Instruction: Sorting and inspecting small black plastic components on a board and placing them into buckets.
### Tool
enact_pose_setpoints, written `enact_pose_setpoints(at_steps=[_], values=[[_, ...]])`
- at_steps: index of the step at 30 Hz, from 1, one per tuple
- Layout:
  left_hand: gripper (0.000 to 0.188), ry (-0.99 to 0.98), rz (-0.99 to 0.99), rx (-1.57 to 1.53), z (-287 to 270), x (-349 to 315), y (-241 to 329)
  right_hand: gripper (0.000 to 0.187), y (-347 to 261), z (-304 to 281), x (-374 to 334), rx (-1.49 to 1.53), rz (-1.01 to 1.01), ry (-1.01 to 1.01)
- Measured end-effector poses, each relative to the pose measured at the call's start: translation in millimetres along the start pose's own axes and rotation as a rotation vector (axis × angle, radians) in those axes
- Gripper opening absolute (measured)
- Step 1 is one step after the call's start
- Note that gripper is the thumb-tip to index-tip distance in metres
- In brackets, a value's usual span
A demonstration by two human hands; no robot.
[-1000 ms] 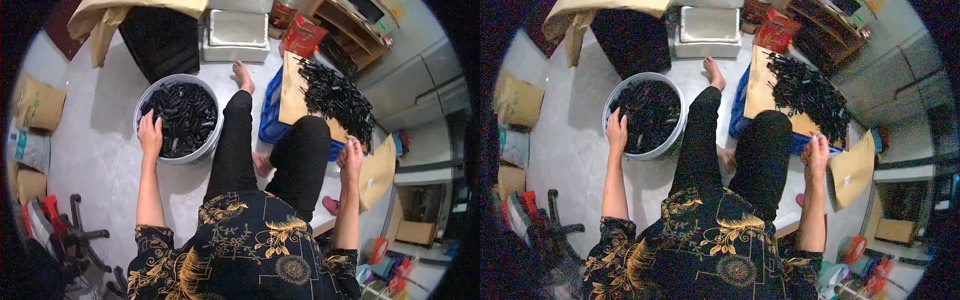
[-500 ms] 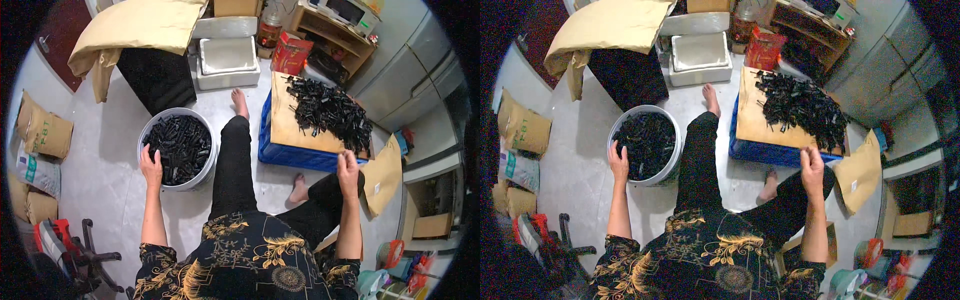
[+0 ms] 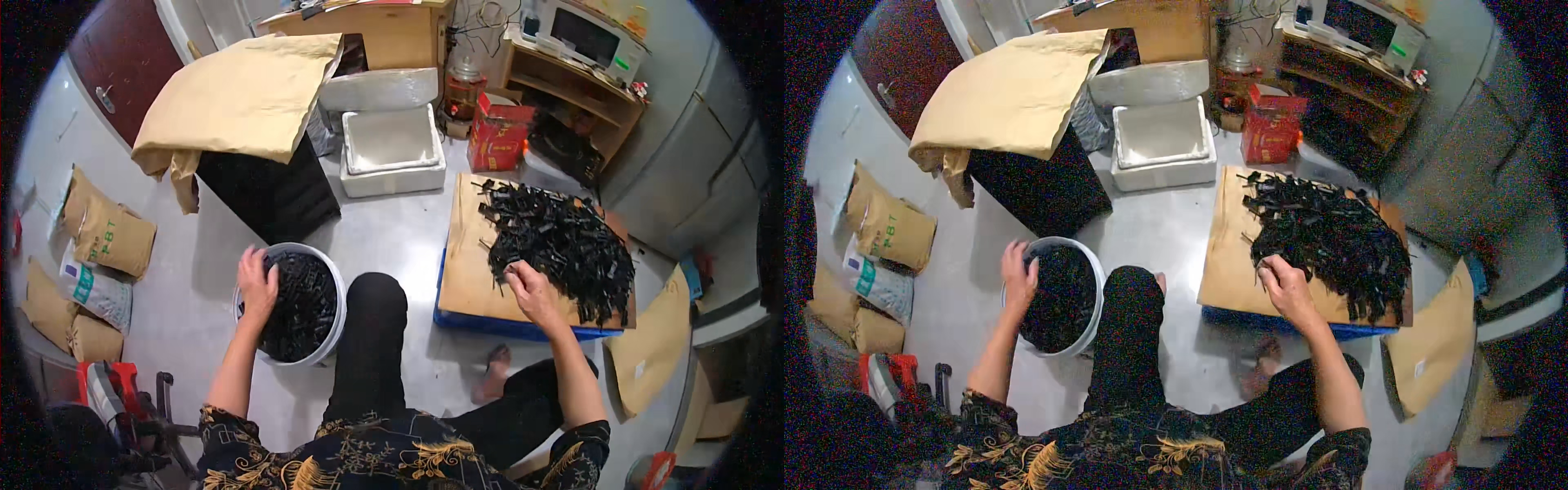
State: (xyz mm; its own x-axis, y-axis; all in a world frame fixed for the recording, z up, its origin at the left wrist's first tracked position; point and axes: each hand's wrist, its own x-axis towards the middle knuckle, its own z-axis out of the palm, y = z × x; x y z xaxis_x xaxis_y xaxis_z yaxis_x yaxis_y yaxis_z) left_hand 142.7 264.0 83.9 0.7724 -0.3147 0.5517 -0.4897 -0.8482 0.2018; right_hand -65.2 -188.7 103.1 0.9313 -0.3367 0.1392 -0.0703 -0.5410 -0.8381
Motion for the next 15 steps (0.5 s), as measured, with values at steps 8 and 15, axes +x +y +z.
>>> enact_pose_setpoints(at_steps=[8,15], values=[[0.051,-0.114,0.309,-0.203,114.5,160.7,71.8,0.006,10.4,25.9,46.4,-0.16,-0.185,-0.01],[0.064,-0.115,0.346,-0.155,257.4,321.7,119.1,0.009,7.0,14.4,56.3,-0.325,-0.198,-0.256]])
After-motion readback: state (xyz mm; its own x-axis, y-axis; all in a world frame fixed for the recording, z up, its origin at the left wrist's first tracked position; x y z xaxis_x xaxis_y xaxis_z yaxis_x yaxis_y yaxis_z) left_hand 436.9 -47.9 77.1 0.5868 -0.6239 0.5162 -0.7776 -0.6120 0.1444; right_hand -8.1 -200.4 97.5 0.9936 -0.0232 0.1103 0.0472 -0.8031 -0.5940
